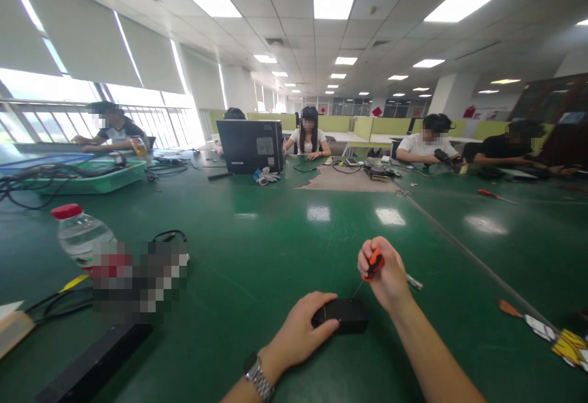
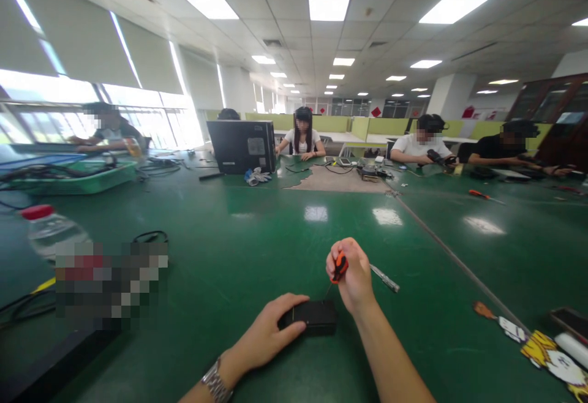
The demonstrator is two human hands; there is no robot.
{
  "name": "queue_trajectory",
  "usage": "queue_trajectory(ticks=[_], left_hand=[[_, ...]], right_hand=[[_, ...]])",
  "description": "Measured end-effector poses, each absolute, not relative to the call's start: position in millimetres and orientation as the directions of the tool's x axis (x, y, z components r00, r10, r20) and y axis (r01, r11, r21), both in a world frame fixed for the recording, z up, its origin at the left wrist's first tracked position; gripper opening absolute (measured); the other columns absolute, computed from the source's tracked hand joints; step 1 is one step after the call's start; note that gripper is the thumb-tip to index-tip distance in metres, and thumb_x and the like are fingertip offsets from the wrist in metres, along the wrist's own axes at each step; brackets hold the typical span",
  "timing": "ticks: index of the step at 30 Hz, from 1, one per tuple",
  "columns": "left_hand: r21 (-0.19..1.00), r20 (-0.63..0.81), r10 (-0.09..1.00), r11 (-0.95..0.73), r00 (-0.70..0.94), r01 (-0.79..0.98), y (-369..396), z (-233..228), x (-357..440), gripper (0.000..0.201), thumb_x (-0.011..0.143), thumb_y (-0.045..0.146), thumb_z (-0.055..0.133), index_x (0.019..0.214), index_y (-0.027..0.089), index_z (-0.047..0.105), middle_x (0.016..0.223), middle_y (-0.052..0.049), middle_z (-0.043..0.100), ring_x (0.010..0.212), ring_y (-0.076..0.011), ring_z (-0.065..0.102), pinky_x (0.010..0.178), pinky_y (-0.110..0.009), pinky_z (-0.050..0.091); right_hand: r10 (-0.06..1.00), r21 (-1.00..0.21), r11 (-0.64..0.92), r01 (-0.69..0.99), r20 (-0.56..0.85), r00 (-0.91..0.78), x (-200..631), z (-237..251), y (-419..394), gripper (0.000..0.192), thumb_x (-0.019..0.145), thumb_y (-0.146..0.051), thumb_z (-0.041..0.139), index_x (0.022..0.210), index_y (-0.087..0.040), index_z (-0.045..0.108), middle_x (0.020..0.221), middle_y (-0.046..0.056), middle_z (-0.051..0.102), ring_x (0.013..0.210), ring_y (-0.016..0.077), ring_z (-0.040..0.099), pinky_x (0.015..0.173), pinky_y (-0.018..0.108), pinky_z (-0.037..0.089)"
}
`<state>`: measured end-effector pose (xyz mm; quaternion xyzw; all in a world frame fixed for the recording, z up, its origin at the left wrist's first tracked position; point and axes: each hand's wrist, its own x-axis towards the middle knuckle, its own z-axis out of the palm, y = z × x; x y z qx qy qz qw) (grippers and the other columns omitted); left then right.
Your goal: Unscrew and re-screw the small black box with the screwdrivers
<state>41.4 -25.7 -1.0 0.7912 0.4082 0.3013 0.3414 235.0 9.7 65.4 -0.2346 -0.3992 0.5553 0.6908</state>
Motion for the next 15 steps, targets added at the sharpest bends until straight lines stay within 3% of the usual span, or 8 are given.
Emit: queue_trajectory(ticks=[6, 10, 15], left_hand=[[0.781, 0.227, 0.856, -0.445, 0.465, 0.438, -28, -3, 43, 0.041, 0.083, 0.032, 0.061, 0.123, 0.024, 0.057, 0.115, -0.005, 0.063, 0.104, -0.0217, 0.057, 0.097, -0.033, 0.042], [0.767, 0.233, 0.856, -0.453, 0.461, 0.454, -29, -2, 43, 0.041, 0.083, 0.033, 0.060, 0.123, 0.023, 0.058, 0.111, -0.005, 0.064, 0.100, -0.0216, 0.058, 0.094, -0.033, 0.044], [0.763, 0.236, 0.847, -0.465, 0.477, 0.449, -29, -1, 43, 0.040, 0.084, 0.034, 0.060, 0.123, 0.023, 0.057, 0.115, -0.005, 0.064, 0.103, -0.0217, 0.058, 0.094, -0.033, 0.044]], right_hand=[[0.946, -0.806, 0.302, -0.510, 0.320, 0.055, 238, 62, 10, 0.031, 0.084, -0.045, 0.055, 0.071, -0.019, 0.062, 0.065, 0.001, 0.050, 0.057, 0.0119, 0.048, 0.049, 0.024, 0.041], [0.940, -0.762, 0.280, -0.584, 0.341, 0.005, 232, 62, 9, 0.037, 0.085, -0.049, 0.051, 0.066, -0.019, 0.060, 0.058, -0.003, 0.039, 0.048, 0.0086, 0.037, 0.040, 0.020, 0.030], [0.912, -0.735, 0.307, -0.605, 0.409, -0.034, 221, 59, 7, 0.043, 0.082, -0.059, 0.050, 0.065, -0.020, 0.053, 0.050, -0.006, 0.036, 0.040, 0.0065, 0.029, 0.035, 0.017, 0.020]])
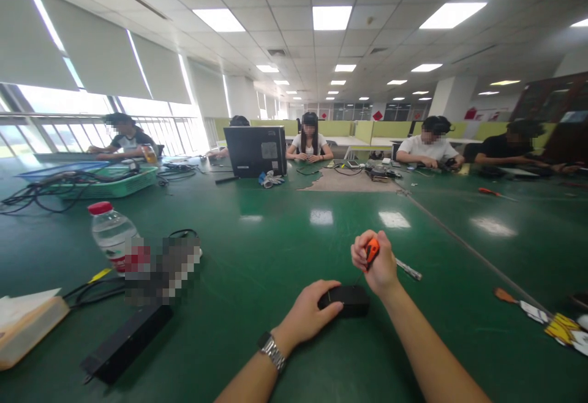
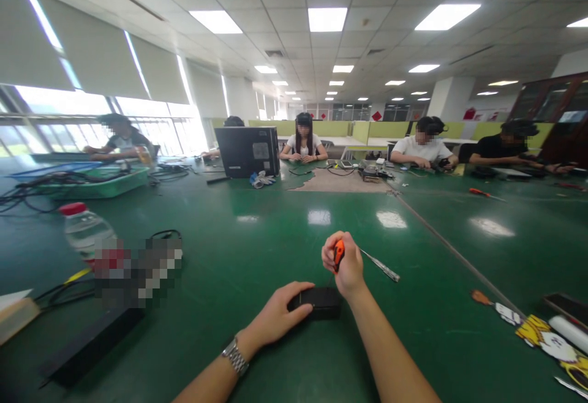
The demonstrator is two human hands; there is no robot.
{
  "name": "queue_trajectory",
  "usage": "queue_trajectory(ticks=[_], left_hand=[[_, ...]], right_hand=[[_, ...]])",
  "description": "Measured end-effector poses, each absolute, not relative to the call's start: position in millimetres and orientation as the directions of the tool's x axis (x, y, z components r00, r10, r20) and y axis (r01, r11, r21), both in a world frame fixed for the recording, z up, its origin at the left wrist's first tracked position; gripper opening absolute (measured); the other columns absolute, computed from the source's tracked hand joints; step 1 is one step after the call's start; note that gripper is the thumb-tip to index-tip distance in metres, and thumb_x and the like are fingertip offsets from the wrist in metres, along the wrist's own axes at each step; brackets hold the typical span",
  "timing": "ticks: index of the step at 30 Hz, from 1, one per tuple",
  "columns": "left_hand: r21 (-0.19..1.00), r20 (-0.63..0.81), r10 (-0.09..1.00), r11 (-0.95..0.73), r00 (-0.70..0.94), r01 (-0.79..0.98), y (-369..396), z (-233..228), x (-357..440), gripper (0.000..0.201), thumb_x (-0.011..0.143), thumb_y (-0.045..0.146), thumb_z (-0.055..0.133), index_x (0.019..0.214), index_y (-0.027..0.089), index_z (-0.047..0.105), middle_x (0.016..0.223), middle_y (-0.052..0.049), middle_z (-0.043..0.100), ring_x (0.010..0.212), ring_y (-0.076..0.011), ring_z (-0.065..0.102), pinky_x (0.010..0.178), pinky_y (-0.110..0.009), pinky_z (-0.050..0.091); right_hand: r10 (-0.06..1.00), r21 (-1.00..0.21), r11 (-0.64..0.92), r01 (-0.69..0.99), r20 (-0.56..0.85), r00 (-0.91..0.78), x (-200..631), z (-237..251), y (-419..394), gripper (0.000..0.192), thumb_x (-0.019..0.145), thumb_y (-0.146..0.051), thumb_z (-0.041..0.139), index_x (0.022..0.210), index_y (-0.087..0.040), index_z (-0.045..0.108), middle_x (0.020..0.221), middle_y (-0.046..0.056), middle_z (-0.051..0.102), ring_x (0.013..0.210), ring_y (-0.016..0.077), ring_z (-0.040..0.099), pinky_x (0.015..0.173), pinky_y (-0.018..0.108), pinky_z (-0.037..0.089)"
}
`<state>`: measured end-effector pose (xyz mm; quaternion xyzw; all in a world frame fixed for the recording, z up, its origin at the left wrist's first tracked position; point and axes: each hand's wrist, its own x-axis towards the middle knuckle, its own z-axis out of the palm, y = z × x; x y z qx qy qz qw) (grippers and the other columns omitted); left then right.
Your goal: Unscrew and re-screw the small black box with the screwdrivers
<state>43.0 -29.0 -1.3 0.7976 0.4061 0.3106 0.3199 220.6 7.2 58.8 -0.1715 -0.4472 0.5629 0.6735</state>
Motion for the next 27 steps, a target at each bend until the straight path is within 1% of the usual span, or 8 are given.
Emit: queue_trajectory(ticks=[3, 6, 9, 13, 17, 20, 24, 27], left_hand=[[0.767, 0.248, 0.844, -0.471, 0.475, 0.436, -28, -3, 43, 0.040, 0.084, 0.035, 0.059, 0.122, 0.023, 0.058, 0.116, -0.005, 0.064, 0.104, -0.0216, 0.058, 0.095, -0.034, 0.043], [0.767, 0.260, 0.843, -0.477, 0.471, 0.430, -28, -4, 44, 0.039, 0.084, 0.035, 0.059, 0.121, 0.022, 0.059, 0.114, -0.005, 0.064, 0.103, -0.0215, 0.058, 0.094, -0.034, 0.044], [0.764, 0.260, 0.845, -0.476, 0.468, 0.436, -28, -5, 44, 0.039, 0.083, 0.035, 0.060, 0.120, 0.021, 0.059, 0.113, -0.006, 0.065, 0.102, -0.0215, 0.059, 0.093, -0.033, 0.045], [0.745, 0.264, 0.841, -0.489, 0.472, 0.455, -28, -2, 44, 0.038, 0.083, 0.033, 0.059, 0.119, 0.022, 0.060, 0.112, -0.005, 0.065, 0.101, -0.0211, 0.058, 0.092, -0.033, 0.045], [0.724, 0.250, 0.825, -0.507, 0.507, 0.468, -28, 3, 44, 0.035, 0.082, 0.031, 0.060, 0.116, 0.022, 0.062, 0.106, -0.004, 0.065, 0.095, -0.0195, 0.059, 0.087, -0.030, 0.045], [0.714, 0.233, 0.809, -0.519, 0.540, 0.470, -28, 7, 41, 0.035, 0.082, 0.033, 0.060, 0.115, 0.022, 0.063, 0.102, -0.004, 0.065, 0.090, -0.0181, 0.059, 0.083, -0.029, 0.046], [0.728, 0.227, 0.770, -0.541, 0.597, 0.421, -27, 9, 38, 0.039, 0.082, 0.033, 0.062, 0.120, 0.022, 0.061, 0.108, -0.004, 0.065, 0.093, -0.0187, 0.059, 0.084, -0.029, 0.046], [0.760, 0.248, 0.769, -0.532, 0.589, 0.375, -26, 5, 36, 0.041, 0.080, 0.031, 0.065, 0.120, 0.022, 0.060, 0.115, -0.004, 0.064, 0.101, -0.0202, 0.059, 0.090, -0.029, 0.044]], right_hand=[[0.890, -0.727, 0.360, -0.584, 0.456, -0.019, 217, 55, 3, 0.046, 0.076, -0.066, 0.054, 0.067, -0.021, 0.052, 0.047, -0.007, 0.036, 0.038, 0.0060, 0.027, 0.035, 0.017, 0.018], [0.889, -0.723, 0.381, -0.576, 0.457, 0.015, 218, 52, -1, 0.039, 0.076, -0.057, 0.060, 0.066, -0.021, 0.048, 0.048, -0.008, 0.038, 0.038, 0.0059, 0.028, 0.036, 0.017, 0.020], [0.894, -0.721, 0.387, -0.575, 0.445, 0.043, 225, 52, -2, 0.035, 0.079, -0.050, 0.058, 0.064, -0.021, 0.046, 0.049, -0.007, 0.042, 0.038, 0.0066, 0.033, 0.038, 0.019, 0.025], [0.904, -0.724, 0.389, -0.569, 0.421, 0.081, 239, 50, 1, 0.038, 0.081, -0.054, 0.055, 0.065, -0.021, 0.051, 0.054, -0.004, 0.048, 0.042, 0.0089, 0.042, 0.040, 0.023, 0.032], [0.918, -0.700, 0.356, -0.619, 0.385, 0.092, 246, 46, 7, 0.048, 0.083, -0.065, 0.045, 0.064, -0.020, 0.050, 0.050, -0.006, 0.038, 0.039, 0.0070, 0.033, 0.038, 0.021, 0.029], [0.916, -0.654, 0.370, -0.659, 0.376, 0.141, 243, 44, 11, 0.052, 0.081, -0.070, 0.041, 0.073, -0.021, 0.053, 0.054, -0.007, 0.036, 0.037, 0.0049, 0.027, 0.036, 0.018, 0.023], [0.901, -0.640, 0.422, -0.642, 0.372, 0.222, 237, 46, 8, 0.035, 0.083, -0.057, 0.053, 0.081, -0.022, 0.055, 0.070, -0.005, 0.044, 0.042, 0.0036, 0.033, 0.035, 0.016, 0.022], [0.898, -0.681, 0.437, -0.588, 0.370, 0.240, 233, 48, 4, 0.027, 0.082, -0.049, 0.060, 0.081, -0.021, 0.057, 0.077, -0.002, 0.048, 0.051, 0.0065, 0.044, 0.037, 0.018, 0.030]])
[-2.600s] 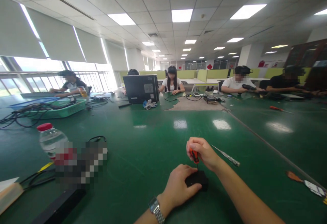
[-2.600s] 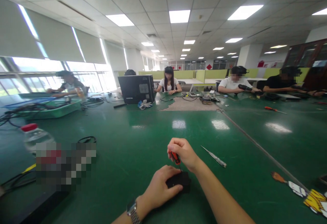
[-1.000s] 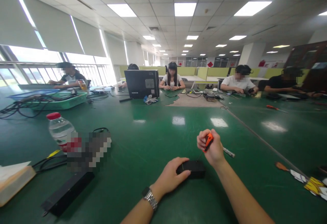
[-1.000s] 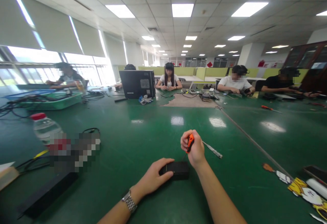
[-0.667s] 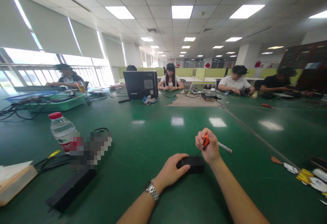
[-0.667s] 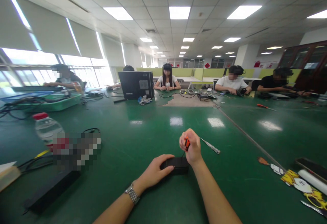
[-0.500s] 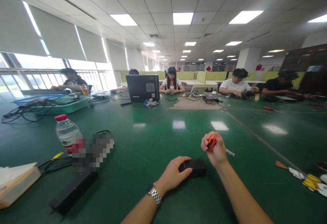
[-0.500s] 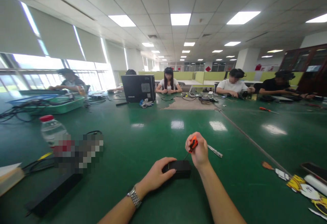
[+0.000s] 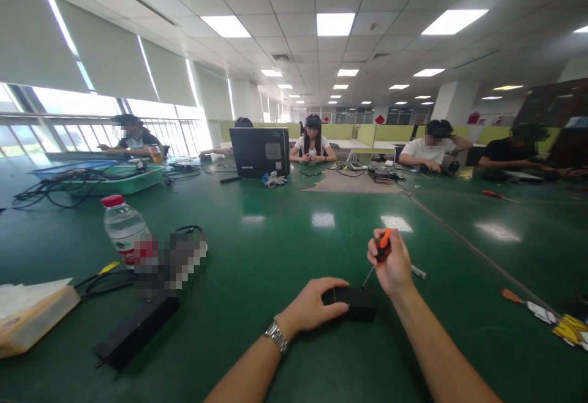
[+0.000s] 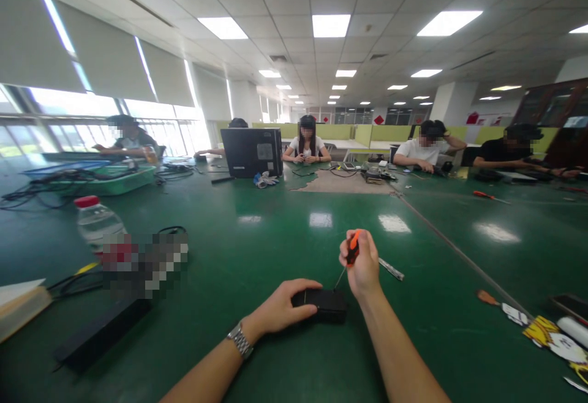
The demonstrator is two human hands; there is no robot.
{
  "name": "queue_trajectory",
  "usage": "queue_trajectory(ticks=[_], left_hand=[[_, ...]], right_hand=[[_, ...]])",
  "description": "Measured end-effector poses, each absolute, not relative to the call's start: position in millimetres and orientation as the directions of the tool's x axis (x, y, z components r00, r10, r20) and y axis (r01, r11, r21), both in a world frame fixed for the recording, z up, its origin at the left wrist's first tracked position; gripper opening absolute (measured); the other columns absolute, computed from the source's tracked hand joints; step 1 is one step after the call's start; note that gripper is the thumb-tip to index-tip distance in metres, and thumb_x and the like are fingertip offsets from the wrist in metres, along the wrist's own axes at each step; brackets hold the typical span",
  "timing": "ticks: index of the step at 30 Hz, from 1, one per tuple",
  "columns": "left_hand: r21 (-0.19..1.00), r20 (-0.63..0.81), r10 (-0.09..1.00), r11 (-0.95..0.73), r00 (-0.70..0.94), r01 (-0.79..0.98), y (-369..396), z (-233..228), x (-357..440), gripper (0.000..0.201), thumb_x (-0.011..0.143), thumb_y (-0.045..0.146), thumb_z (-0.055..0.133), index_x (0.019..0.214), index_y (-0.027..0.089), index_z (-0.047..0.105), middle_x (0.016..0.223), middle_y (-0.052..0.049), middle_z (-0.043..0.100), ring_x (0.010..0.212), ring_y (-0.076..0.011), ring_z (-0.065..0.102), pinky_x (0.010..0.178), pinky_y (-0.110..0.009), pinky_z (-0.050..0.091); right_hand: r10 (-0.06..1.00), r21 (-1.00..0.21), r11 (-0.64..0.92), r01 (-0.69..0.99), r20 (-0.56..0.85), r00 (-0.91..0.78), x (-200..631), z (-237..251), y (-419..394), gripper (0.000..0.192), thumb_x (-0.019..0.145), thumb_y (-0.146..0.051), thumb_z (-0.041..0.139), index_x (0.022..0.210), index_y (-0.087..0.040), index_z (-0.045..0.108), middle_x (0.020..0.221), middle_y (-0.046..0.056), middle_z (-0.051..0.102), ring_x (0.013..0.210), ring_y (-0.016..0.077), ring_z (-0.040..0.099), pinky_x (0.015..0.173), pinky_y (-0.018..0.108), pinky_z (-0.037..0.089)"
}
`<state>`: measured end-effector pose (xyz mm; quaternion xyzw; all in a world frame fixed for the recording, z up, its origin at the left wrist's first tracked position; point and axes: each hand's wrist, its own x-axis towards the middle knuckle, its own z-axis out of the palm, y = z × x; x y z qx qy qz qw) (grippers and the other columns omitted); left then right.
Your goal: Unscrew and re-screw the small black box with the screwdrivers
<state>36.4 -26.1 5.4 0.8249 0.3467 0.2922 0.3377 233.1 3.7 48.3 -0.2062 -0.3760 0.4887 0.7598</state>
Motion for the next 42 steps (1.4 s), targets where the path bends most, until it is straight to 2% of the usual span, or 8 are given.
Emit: queue_trajectory(ticks=[4, 9, 15, 21, 30, 33, 37, 42], left_hand=[[0.773, 0.257, 0.782, -0.519, 0.568, 0.364, -25, 0, 37, 0.041, 0.079, 0.031, 0.067, 0.118, 0.023, 0.061, 0.116, -0.003, 0.064, 0.103, -0.0203, 0.059, 0.092, -0.029, 0.043], [0.763, 0.255, 0.777, -0.527, 0.576, 0.373, -24, -3, 41, 0.040, 0.079, 0.033, 0.068, 0.118, 0.024, 0.062, 0.114, -0.002, 0.066, 0.100, -0.0194, 0.060, 0.089, -0.027, 0.044], [0.752, 0.271, 0.784, -0.535, 0.559, 0.385, -24, -5, 44, 0.040, 0.080, 0.033, 0.067, 0.118, 0.023, 0.063, 0.111, -0.003, 0.067, 0.098, -0.0201, 0.061, 0.088, -0.027, 0.044], [0.765, 0.262, 0.797, -0.515, 0.545, 0.386, -24, -5, 44, 0.041, 0.078, 0.033, 0.069, 0.117, 0.023, 0.063, 0.112, -0.003, 0.067, 0.098, -0.0206, 0.062, 0.087, -0.028, 0.045], [0.777, 0.251, 0.798, -0.504, 0.548, 0.378, -24, -1, 43, 0.036, 0.077, 0.031, 0.069, 0.112, 0.022, 0.066, 0.103, -0.001, 0.069, 0.088, -0.0190, 0.063, 0.078, -0.026, 0.045], [0.774, 0.257, 0.799, -0.508, 0.544, 0.379, -24, -1, 44, 0.035, 0.077, 0.031, 0.070, 0.111, 0.021, 0.066, 0.102, -0.002, 0.069, 0.088, -0.0193, 0.062, 0.078, -0.026, 0.045], [0.776, 0.260, 0.798, -0.508, 0.543, 0.375, -24, -2, 44, 0.036, 0.077, 0.030, 0.069, 0.112, 0.021, 0.066, 0.106, -0.003, 0.069, 0.093, -0.0200, 0.062, 0.083, -0.027, 0.045], [0.780, 0.262, 0.798, -0.506, 0.543, 0.369, -25, -2, 45, 0.037, 0.077, 0.031, 0.069, 0.113, 0.021, 0.065, 0.107, -0.003, 0.068, 0.095, -0.0202, 0.062, 0.085, -0.027, 0.045]], right_hand=[[0.937, -0.728, 0.326, -0.603, 0.334, 0.105, 230, 54, -3, 0.030, 0.082, -0.049, 0.058, 0.085, -0.020, 0.062, 0.071, -0.001, 0.050, 0.054, 0.0096, 0.048, 0.043, 0.022, 0.038], [0.931, -0.639, 0.300, -0.708, 0.358, 0.071, 226, 64, -14, 0.025, 0.084, -0.044, 0.053, 0.079, -0.020, 0.060, 0.057, -0.005, 0.045, 0.040, 0.0056, 0.034, 0.035, 0.017, 0.026], [0.937, -0.586, 0.124, -0.801, 0.335, -0.100, 219, 65, -24, 0.036, 0.088, -0.048, 0.045, 0.069, -0.020, 0.056, 0.050, -0.006, 0.039, 0.034, 0.0042, 0.025, 0.032, 0.015, 0.022], [0.931, -0.568, 0.118, -0.815, 0.350, -0.108, 216, 60, -24, 0.047, 0.089, -0.056, 0.041, 0.065, -0.019, 0.057, 0.046, -0.007, 0.034, 0.034, 0.0040, 0.020, 0.032, 0.015, 0.019], [0.898, -0.602, 0.137, -0.786, 0.411, -0.158, 211, 58, -27, 0.050, 0.089, -0.059, 0.038, 0.065, -0.019, 0.056, 0.044, -0.008, 0.031, 0.034, 0.0042, 0.020, 0.033, 0.016, 0.018], [0.878, -0.620, 0.171, -0.766, 0.448, -0.167, 209, 57, -28, 0.041, 0.087, -0.055, 0.046, 0.070, -0.020, 0.058, 0.044, -0.008, 0.033, 0.035, 0.0053, 0.026, 0.036, 0.017, 0.023], [0.880, -0.668, 0.267, -0.695, 0.462, -0.106, 212, 56, -24, 0.029, 0.079, -0.044, 0.062, 0.067, -0.018, 0.059, 0.067, -0.002, 0.051, 0.057, 0.0092, 0.048, 0.050, 0.022, 0.038], [0.883, -0.662, 0.255, -0.705, 0.456, -0.108, 219, 53, -17, 0.022, 0.080, -0.044, 0.061, 0.080, -0.022, 0.061, 0.060, -0.005, 0.047, 0.049, 0.0086, 0.042, 0.050, 0.024, 0.037]])
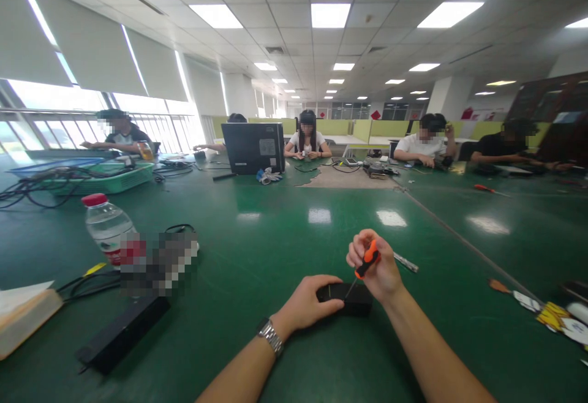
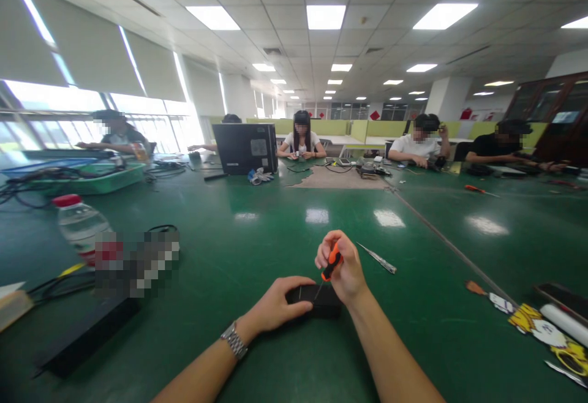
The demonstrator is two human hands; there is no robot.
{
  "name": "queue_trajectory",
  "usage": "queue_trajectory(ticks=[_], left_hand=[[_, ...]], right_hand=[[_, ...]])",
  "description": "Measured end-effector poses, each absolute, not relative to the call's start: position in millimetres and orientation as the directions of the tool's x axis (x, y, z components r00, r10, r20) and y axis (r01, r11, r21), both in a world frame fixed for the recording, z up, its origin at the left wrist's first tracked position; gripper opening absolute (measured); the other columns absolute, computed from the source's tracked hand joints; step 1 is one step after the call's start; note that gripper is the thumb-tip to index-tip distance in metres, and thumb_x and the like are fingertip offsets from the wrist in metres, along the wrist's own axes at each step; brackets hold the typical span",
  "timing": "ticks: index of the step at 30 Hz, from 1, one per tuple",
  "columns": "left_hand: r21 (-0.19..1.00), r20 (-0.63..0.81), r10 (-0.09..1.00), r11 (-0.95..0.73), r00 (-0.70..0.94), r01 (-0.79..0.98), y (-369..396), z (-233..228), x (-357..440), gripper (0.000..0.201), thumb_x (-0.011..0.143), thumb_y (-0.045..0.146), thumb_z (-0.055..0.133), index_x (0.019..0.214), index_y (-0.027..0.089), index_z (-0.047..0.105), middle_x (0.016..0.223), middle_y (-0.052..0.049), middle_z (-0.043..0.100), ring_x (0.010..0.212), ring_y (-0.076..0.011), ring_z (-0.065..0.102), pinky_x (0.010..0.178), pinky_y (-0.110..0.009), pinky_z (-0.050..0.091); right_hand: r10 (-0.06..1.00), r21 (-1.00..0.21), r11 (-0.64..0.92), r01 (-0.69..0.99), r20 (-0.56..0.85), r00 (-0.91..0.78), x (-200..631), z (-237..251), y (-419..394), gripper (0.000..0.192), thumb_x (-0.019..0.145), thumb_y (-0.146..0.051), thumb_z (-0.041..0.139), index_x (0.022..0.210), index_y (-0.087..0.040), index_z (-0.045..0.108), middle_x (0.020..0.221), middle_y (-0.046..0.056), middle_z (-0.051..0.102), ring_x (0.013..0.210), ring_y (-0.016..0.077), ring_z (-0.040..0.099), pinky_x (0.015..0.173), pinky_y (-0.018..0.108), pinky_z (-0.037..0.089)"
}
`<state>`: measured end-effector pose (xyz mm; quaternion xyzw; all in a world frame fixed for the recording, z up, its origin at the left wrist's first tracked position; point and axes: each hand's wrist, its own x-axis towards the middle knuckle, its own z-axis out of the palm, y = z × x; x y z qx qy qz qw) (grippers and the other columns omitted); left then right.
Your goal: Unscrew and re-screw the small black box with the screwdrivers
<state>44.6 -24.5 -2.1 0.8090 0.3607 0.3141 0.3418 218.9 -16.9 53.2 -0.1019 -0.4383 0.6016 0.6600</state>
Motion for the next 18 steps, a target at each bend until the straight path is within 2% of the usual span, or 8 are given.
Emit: queue_trajectory(ticks=[5, 8, 10, 14, 18], left_hand=[[0.779, 0.256, 0.804, -0.500, 0.537, 0.377, -25.6, -0.3, 44.6, 0.036, 0.077, 0.030, 0.069, 0.112, 0.021, 0.066, 0.105, -0.003, 0.068, 0.093, -0.0199, 0.062, 0.084, -0.027, 0.045], [0.782, 0.247, 0.807, -0.493, 0.537, 0.381, -26.6, 1.4, 45.1, 0.036, 0.077, 0.030, 0.069, 0.111, 0.020, 0.065, 0.105, -0.003, 0.068, 0.092, -0.0201, 0.062, 0.084, -0.028, 0.046], [0.782, 0.243, 0.808, -0.491, 0.537, 0.385, -27.5, 2.7, 45.5, 0.037, 0.077, 0.030, 0.068, 0.112, 0.019, 0.065, 0.107, -0.004, 0.068, 0.093, -0.0208, 0.062, 0.084, -0.028, 0.046], [0.781, 0.241, 0.815, -0.485, 0.527, 0.393, -29.0, 4.5, 46.1, 0.038, 0.077, 0.031, 0.068, 0.113, 0.018, 0.065, 0.110, -0.005, 0.068, 0.096, -0.0220, 0.061, 0.088, -0.030, 0.045], [0.785, 0.238, 0.817, -0.481, 0.526, 0.391, -29.1, 4.4, 46.8, 0.037, 0.077, 0.030, 0.068, 0.112, 0.020, 0.065, 0.109, -0.004, 0.068, 0.096, -0.0219, 0.061, 0.088, -0.029, 0.045]], right_hand=[[0.848, -0.648, 0.250, -0.719, 0.506, -0.160, 217.6, 55.4, -19.7, 0.024, 0.084, -0.041, 0.056, 0.071, -0.021, 0.056, 0.056, -0.004, 0.051, 0.047, 0.0098, 0.043, 0.054, 0.028, 0.040], [0.836, -0.668, 0.243, -0.703, 0.513, -0.197, 216.5, 58.9, -23.7, 0.024, 0.081, -0.041, 0.060, 0.069, -0.019, 0.058, 0.067, -0.001, 0.055, 0.060, 0.0127, 0.050, 0.060, 0.030, 0.042], [0.829, -0.675, 0.248, -0.695, 0.519, -0.209, 216.7, 60.7, -25.3, 0.025, 0.079, -0.041, 0.062, 0.068, -0.018, 0.059, 0.070, -0.001, 0.053, 0.063, 0.0129, 0.050, 0.063, 0.031, 0.043], [0.814, -0.680, 0.255, -0.688, 0.535, -0.227, 217.5, 61.2, -25.2, 0.026, 0.078, -0.041, 0.062, 0.066, -0.018, 0.060, 0.061, -0.003, 0.047, 0.053, 0.0106, 0.044, 0.059, 0.031, 0.042], [0.833, -0.673, 0.251, -0.696, 0.517, -0.200, 215.7, 60.4, -24.4, 0.024, 0.079, -0.039, 0.060, 0.067, -0.019, 0.060, 0.055, -0.003, 0.050, 0.045, 0.0094, 0.043, 0.053, 0.029, 0.041]])
